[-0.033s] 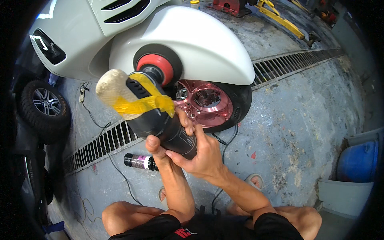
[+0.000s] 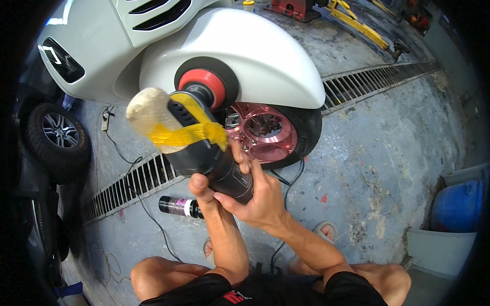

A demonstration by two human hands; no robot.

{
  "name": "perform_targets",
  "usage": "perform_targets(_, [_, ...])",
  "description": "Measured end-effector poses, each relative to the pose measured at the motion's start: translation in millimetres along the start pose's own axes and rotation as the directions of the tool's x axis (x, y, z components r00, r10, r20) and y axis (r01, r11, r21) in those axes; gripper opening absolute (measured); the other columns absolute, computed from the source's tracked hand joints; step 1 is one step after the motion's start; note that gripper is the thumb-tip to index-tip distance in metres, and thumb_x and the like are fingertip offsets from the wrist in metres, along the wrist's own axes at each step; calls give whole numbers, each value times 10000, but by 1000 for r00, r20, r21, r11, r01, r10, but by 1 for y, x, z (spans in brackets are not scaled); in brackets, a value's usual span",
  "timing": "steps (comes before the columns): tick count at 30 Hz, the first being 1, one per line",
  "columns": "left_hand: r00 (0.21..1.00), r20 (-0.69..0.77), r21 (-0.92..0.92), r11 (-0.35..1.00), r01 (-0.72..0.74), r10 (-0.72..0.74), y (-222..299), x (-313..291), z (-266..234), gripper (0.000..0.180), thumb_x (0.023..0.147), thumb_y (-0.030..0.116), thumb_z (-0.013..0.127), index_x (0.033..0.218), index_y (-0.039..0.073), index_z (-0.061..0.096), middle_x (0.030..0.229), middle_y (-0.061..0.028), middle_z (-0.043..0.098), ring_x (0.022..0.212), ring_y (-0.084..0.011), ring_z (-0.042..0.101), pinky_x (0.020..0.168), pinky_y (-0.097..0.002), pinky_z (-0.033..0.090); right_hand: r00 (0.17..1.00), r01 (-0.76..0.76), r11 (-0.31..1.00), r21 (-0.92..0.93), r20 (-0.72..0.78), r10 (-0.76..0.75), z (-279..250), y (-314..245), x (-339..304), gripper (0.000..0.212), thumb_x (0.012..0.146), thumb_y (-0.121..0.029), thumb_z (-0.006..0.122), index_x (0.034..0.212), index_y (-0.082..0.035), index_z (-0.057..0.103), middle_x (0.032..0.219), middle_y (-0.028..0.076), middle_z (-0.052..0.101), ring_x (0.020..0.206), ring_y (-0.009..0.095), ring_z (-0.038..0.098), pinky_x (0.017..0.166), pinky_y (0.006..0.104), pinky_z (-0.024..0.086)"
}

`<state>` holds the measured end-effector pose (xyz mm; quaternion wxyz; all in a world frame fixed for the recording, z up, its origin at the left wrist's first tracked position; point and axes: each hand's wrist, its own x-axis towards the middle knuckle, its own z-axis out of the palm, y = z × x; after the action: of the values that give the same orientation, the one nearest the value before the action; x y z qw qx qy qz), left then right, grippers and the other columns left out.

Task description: The person uses a rotary polisher with a foam pad to polish the front fender of a white scooter. They apply polishing compound from a bottle, polish the surface, and wipe it with a purple microfiber cloth. The process is repeated multiple times on the same area.

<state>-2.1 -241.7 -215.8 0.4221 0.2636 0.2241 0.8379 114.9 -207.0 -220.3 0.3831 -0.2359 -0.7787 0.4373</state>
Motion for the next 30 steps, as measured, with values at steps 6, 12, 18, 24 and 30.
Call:
perform_targets(6, [999, 37, 126, 992, 8, -13, -4, 2, -6, 783, 673, 328, 889, 1250, -86, 561, 1080, -201, 673, 893, -278, 681, 799, -384, 567, 997, -69, 989, 134, 34, 65, -2, 10, -5, 1001, 835, -431, 781, 1529, 123, 319, 1237, 254, 663, 1120, 332, 710, 953, 388, 557])
perform_targets(12, [998, 37, -160, 986, -53, 59, 12, 8, -20, 840, 753, 481, 858, 1305, -28, 481, 975, -172, 601, 810, -270, 649, 748, -401, 577, 997, 27, 998, -59, 77, -22, 13, -6, 16, 767, 804, -510, 838, 1193, 71, 524, 870, 246, 685, 785, 445, 739, 657, 441, 587])
perform_targets(18, [991, 66, -177, 979, -103, 117, 22, 18, -22, 895, 747, 520, 854, 1333, -31, 462, 947, -180, 595, 796, -281, 649, 743, -399, 581, 996, 15, 998, -55, 84, -10, 21, -14, 27, 761, 791, -569, 843, 1110, 56, 547, 835, 223, 691, 770, 412, 747, 643, 440, 585])
perform_targets(24, [996, 73, -30, 999, -42, 44, 5, 13, -7, 858, 730, 421, 866, 1324, -53, 468, 961, -208, 595, 806, -295, 642, 741, -403, 568, 998, 17, 998, 57, -68, -13, 11, 3, 16, 711, 787, -569, 836, 1071, 33, 585, 796, 224, 698, 726, 401, 742, 625, 435, 588])
perform_targets(30, [998, 62, 60, 998, -2, -2, -8, 9, 1, 852, 703, 397, 878, 1298, -60, 474, 977, -211, 601, 803, -285, 639, 734, -397, 562, 995, -3, 991, 135, -102, 16, 3, 18, 5, 727, 778, -570, 834, 1084, 39, 581, 793, 217, 693, 737, 403, 745, 632, 433, 590])
